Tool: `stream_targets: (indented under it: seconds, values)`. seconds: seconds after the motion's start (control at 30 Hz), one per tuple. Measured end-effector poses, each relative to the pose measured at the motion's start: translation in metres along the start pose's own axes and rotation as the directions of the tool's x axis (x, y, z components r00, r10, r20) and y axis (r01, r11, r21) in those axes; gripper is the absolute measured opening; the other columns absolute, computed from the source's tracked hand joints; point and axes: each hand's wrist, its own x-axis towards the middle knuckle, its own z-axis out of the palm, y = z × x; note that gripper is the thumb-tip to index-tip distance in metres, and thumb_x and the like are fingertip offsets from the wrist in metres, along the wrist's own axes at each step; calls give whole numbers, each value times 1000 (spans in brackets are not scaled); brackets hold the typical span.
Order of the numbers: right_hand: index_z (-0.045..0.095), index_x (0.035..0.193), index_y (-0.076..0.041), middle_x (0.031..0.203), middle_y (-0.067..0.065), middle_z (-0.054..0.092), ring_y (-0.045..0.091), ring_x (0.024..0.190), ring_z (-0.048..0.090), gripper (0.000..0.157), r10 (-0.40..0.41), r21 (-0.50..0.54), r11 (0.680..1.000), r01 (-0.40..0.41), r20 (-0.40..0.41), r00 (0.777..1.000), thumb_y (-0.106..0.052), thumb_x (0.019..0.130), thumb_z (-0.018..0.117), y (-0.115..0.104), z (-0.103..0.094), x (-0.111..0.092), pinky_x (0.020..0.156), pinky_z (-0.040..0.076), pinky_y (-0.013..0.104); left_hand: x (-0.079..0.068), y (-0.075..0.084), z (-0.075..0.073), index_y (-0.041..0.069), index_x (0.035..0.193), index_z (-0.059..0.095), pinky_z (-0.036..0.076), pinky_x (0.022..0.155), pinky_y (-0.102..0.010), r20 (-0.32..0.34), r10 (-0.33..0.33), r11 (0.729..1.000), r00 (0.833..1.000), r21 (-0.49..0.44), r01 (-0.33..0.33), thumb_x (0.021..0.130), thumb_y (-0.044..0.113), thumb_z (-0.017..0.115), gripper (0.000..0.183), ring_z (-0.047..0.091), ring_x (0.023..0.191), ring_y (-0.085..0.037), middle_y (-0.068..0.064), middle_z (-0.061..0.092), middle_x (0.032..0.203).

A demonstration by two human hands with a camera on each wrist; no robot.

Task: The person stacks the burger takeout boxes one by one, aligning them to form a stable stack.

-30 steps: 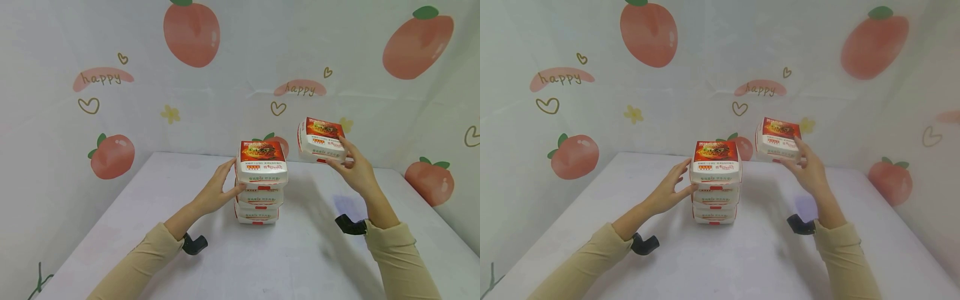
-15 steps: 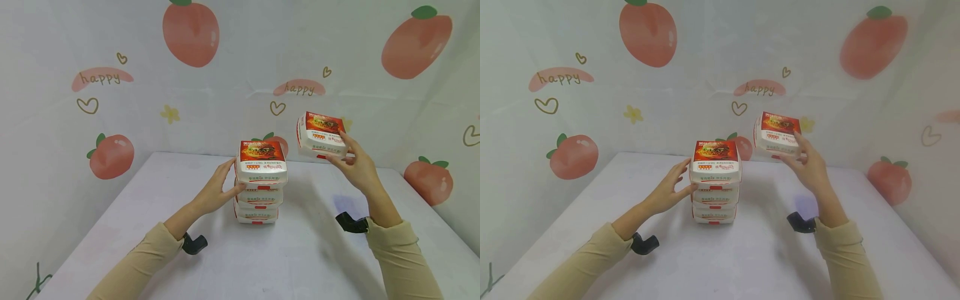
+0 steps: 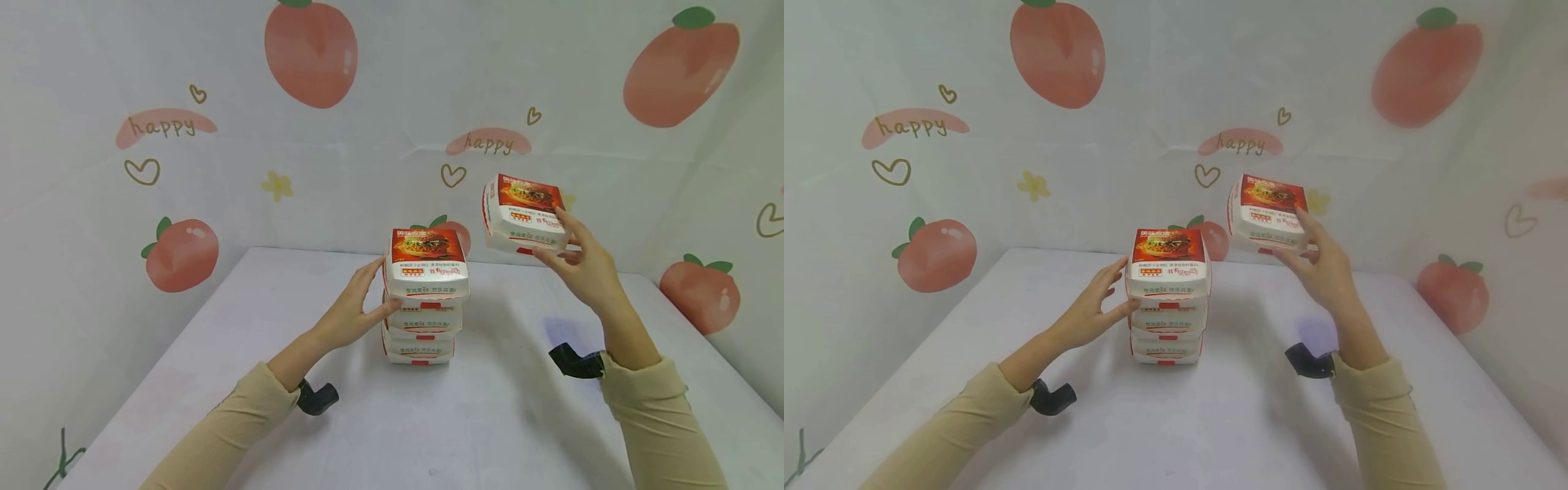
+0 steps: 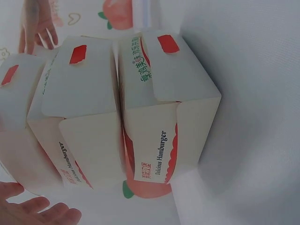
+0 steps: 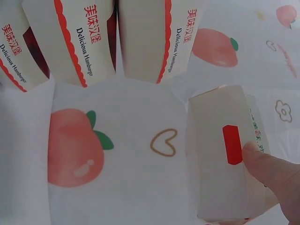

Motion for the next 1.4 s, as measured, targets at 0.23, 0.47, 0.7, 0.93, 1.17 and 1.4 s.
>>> stream_targets:
  seconds: [0.23,0.47,0.7,0.93,1.17,1.4]
  values:
    - [4,150,-34,141,33,31,50,118,45,80,4,-5,1000,-4,1,1000,-46,90,55,-5,0,-1,89,45,61,-1,0,0,18,151,13,24,111,-61,-3,1,1000,1000,-6,-1,90,38,60,79,19,144,-28,-9,21,154]
    - [5,150,-34,142,31,31,48,117,46,80,-2,-22,1000,2,-8,1000,-48,89,55,-8,-2,-2,89,46,61,-1,0,0,17,150,13,23,111,-60,-1,-1,1000,1000,-9,1,90,37,59,78,18,144,-28,-9,21,154]
    - [6,150,-35,144,29,31,49,118,46,79,-26,-19,999,26,-15,1000,-47,89,55,-10,-2,-2,89,45,62,-1,0,0,19,150,13,22,111,-61,1,-5,1000,1000,-14,5,91,38,59,78,17,144,-28,-9,20,154]
    - [6,150,-36,141,29,33,50,120,44,79,-24,-17,1000,24,-15,1000,-46,89,56,-16,-2,-5,93,42,63,-1,1,0,18,151,12,23,111,-61,0,-8,1000,1000,-10,8,91,38,59,79,17,144,-28,-9,20,154]
    - [6,150,-37,143,28,32,48,120,45,79,-41,-29,999,41,-16,999,-46,89,57,-21,-3,-7,92,43,62,-1,1,0,17,150,12,24,111,-61,-4,-2,1000,1000,-6,2,91,37,59,78,18,144,-29,-10,20,154]
    - [8,149,-38,139,27,36,47,118,47,78,-63,-33,998,62,-24,998,-46,89,57,-25,-1,-9,90,46,60,-1,0,1,16,150,14,24,111,-60,-8,-1,1000,1000,-6,1,91,36,59,77,19,144,-29,-10,21,153]
